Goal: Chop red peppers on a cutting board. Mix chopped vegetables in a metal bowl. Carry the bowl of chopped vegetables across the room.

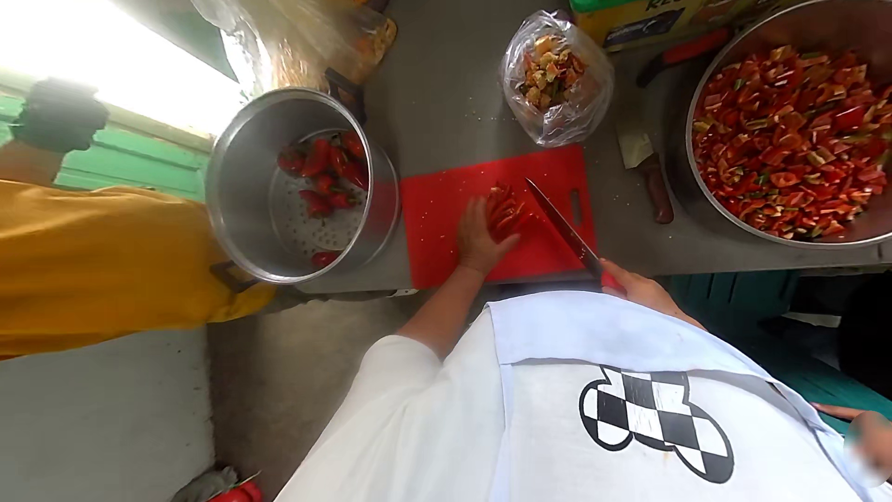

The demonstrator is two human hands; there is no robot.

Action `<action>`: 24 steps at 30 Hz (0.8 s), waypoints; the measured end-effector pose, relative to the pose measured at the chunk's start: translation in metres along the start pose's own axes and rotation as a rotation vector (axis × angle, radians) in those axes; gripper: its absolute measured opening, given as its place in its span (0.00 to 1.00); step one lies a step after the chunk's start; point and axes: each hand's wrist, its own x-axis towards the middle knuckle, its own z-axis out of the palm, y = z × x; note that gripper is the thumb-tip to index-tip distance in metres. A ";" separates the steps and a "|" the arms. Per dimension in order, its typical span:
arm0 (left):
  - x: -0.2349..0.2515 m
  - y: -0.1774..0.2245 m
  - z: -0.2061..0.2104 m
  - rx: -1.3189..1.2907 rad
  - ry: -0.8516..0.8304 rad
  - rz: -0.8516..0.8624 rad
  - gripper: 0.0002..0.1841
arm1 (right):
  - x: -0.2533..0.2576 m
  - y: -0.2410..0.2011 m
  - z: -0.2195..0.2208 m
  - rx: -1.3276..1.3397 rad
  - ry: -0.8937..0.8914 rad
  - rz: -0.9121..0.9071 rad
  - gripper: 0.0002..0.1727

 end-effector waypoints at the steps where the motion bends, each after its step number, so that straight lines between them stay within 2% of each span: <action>1: 0.005 0.000 0.002 0.043 -0.055 -0.005 0.63 | 0.001 0.000 0.001 -0.007 -0.014 0.007 0.32; 2: 0.010 0.001 0.005 0.082 -0.103 -0.010 0.67 | 0.002 -0.001 0.001 -0.014 -0.027 0.007 0.32; 3: 0.016 0.003 0.007 0.106 -0.138 -0.012 0.66 | 0.004 -0.001 0.002 -0.022 -0.035 0.001 0.32; 6: 0.032 0.013 0.011 0.144 -0.166 -0.005 0.51 | 0.006 -0.002 0.003 -0.029 -0.041 -0.028 0.32; 8: 0.037 0.019 0.011 0.147 -0.195 0.008 0.46 | 0.004 -0.005 0.001 -0.018 -0.029 -0.016 0.32; 14: 0.027 0.013 0.016 0.090 -0.179 0.079 0.50 | 0.019 -0.018 -0.003 -0.067 -0.019 -0.045 0.31; 18: 0.026 0.015 0.021 0.139 -0.152 0.037 0.43 | 0.022 -0.022 -0.006 -0.123 0.043 -0.072 0.31; 22: 0.027 0.021 0.026 0.158 -0.121 0.030 0.40 | 0.012 -0.015 -0.006 -0.146 0.141 -0.144 0.30; 24: 0.026 0.022 0.027 0.156 -0.111 0.036 0.38 | 0.010 -0.015 -0.002 -0.149 0.128 -0.161 0.29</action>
